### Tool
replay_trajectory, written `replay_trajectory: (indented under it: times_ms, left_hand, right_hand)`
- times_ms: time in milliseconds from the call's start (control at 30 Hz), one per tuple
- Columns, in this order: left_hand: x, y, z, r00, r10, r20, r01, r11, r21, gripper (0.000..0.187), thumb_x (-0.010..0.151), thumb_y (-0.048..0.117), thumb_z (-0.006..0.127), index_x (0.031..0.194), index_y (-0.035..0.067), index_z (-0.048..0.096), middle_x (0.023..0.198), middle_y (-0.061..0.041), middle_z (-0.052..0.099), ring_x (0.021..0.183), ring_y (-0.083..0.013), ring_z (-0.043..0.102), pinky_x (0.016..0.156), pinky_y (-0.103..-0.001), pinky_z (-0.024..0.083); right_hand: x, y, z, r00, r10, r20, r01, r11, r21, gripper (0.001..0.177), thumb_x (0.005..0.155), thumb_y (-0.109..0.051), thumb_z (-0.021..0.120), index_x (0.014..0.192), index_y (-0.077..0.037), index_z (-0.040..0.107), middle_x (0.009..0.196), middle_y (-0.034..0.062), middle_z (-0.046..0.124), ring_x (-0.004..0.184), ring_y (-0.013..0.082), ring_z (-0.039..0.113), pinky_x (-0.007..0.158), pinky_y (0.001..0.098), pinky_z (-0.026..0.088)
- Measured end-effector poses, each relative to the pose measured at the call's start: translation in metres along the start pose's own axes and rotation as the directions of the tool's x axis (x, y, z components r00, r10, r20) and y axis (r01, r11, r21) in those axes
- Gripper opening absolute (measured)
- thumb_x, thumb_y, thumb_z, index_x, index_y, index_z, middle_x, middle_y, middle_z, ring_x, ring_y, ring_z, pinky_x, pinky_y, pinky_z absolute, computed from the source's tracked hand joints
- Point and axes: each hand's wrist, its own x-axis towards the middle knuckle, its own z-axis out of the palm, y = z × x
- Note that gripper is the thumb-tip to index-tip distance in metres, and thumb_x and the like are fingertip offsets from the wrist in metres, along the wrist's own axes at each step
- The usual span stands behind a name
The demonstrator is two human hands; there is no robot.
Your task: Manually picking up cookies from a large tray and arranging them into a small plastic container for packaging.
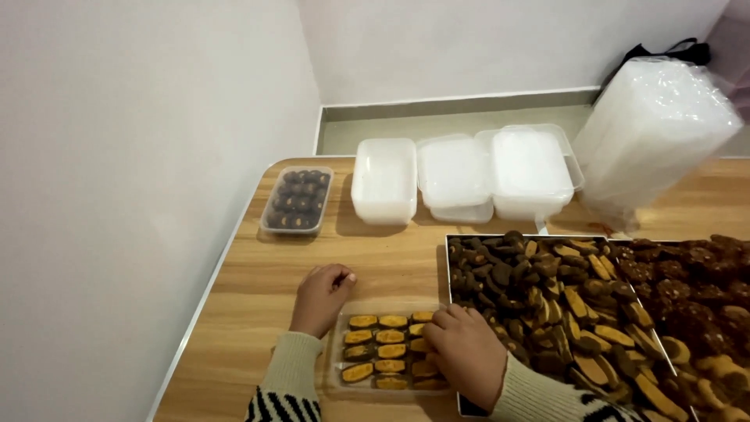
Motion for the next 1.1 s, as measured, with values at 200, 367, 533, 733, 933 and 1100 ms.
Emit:
replay_trajectory:
  times_ms: [200,367,533,733,933,1100]
  left_hand:
    - [0.002,-0.006,0.002,1.0,0.024,-0.015,-0.025,0.999,-0.031,0.026,0.099,0.036,0.056,0.092,0.017,0.074,0.092,0.002,0.072,0.096,-0.0172,0.062,0.081,-0.033,0.046]
    - [0.004,-0.011,0.004,1.0,0.021,-0.017,-0.021,0.999,-0.027,0.024,0.097,0.034,0.058,0.094,0.017,0.075,0.093,0.002,0.074,0.095,-0.0173,0.063,0.081,-0.034,0.046]
    - [0.003,-0.008,0.003,1.0,-0.012,0.018,0.013,0.999,-0.047,0.028,0.098,0.036,0.056,0.102,0.017,0.076,0.104,0.0,0.074,0.103,-0.0179,0.063,0.086,-0.034,0.049]
    - [0.002,-0.003,0.001,1.0,-0.009,0.006,0.009,0.998,-0.065,0.025,0.099,0.032,0.058,0.092,0.015,0.075,0.095,0.0,0.074,0.098,-0.0173,0.062,0.083,-0.032,0.046]
    - [0.004,-0.006,0.003,1.0,0.007,-0.011,-0.008,0.997,-0.082,0.024,0.098,0.029,0.059,0.088,0.013,0.074,0.089,0.0,0.073,0.09,-0.0172,0.062,0.078,-0.032,0.045]
    - [0.006,-0.009,0.005,1.0,0.004,-0.019,-0.004,1.0,-0.025,0.027,0.098,0.033,0.059,0.088,0.015,0.075,0.084,0.0,0.071,0.087,-0.0174,0.06,0.078,-0.032,0.044]
  right_hand:
    - [-0.014,0.007,-0.003,0.975,-0.02,-0.222,0.025,0.999,0.02,0.013,0.088,-0.032,0.073,0.091,-0.019,0.075,0.096,-0.0023,0.065,0.088,0.0265,0.054,0.069,0.0462,0.042]
    - [-0.052,0.049,-0.081,0.929,0.201,-0.31,-0.171,0.978,0.121,0.012,0.087,-0.028,0.073,0.081,-0.02,0.078,0.086,-0.0001,0.072,0.084,0.0235,0.062,0.077,0.0446,0.05]
    - [-0.099,0.103,-0.11,0.861,0.444,-0.247,-0.419,0.896,0.148,0.019,0.088,-0.022,0.07,0.104,-0.02,0.08,0.108,-0.0053,0.078,0.103,0.0211,0.068,0.094,0.0423,0.057]
    - [-0.134,0.131,-0.108,0.764,0.641,0.068,-0.645,0.763,0.045,0.025,0.095,-0.032,0.063,0.115,-0.029,0.079,0.123,-0.0146,0.077,0.116,0.0108,0.07,0.105,0.0338,0.058]
    - [-0.161,0.145,-0.093,0.693,0.708,0.136,-0.716,0.698,0.017,0.025,0.09,-0.034,0.072,0.114,-0.035,0.079,0.116,-0.0135,0.081,0.116,0.0098,0.068,0.105,0.0323,0.057]
    - [-0.159,0.14,-0.093,0.715,0.695,0.081,-0.699,0.709,0.095,0.029,0.093,-0.036,0.066,0.119,-0.032,0.077,0.12,-0.0122,0.079,0.121,0.0121,0.065,0.107,0.0353,0.053]
